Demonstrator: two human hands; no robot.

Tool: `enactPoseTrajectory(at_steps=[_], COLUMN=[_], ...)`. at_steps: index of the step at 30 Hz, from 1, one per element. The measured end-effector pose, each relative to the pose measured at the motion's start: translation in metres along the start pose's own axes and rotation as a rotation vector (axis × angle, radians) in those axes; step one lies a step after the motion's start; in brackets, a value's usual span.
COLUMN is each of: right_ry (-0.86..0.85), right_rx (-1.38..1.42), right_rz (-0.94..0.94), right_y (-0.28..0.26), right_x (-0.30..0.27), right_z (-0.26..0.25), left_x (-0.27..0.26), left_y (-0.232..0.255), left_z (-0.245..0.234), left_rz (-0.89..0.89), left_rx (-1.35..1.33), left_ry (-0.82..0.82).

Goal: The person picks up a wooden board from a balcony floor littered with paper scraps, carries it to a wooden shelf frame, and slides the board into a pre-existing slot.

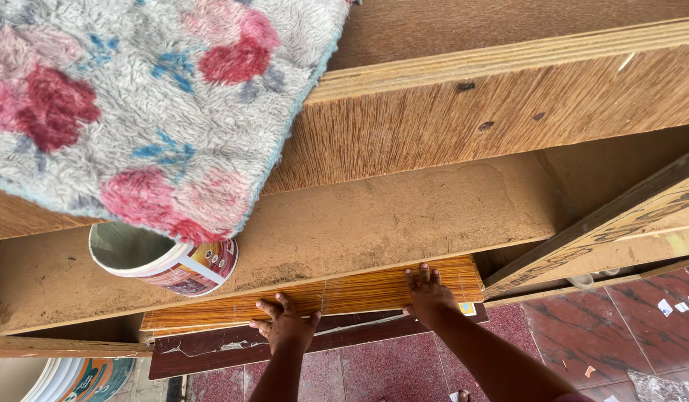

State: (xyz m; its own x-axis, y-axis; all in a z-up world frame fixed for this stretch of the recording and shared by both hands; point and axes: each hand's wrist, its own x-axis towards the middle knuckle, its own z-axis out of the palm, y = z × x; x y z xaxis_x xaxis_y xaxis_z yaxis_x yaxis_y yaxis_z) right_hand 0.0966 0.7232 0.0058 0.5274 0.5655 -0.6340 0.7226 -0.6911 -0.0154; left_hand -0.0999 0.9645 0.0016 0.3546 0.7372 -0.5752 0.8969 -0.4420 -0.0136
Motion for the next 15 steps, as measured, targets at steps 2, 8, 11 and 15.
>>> enactPoseTrajectory(at_steps=[2, 8, 11, 15], right_ry=[0.015, -0.014, -0.035, 0.001], right_rx=[0.014, -0.019, -0.011, 0.011], right_rz=[-0.005, 0.009, 0.002, -0.020], right_y=[0.001, 0.000, 0.001, 0.007], right_x=[0.005, 0.010, 0.015, 0.028], right_z=[-0.003, -0.018, -0.018, -0.012], left_x=[0.006, 0.024, 0.033, 0.036], left_y=[0.002, 0.006, 0.005, 0.009], left_z=[0.000, -0.003, -0.001, 0.001], left_rz=[-0.006, 0.021, 0.045, 0.025], left_rx=[-0.014, 0.065, 0.116, 0.083], left_ry=[0.014, -0.011, -0.009, -0.021])
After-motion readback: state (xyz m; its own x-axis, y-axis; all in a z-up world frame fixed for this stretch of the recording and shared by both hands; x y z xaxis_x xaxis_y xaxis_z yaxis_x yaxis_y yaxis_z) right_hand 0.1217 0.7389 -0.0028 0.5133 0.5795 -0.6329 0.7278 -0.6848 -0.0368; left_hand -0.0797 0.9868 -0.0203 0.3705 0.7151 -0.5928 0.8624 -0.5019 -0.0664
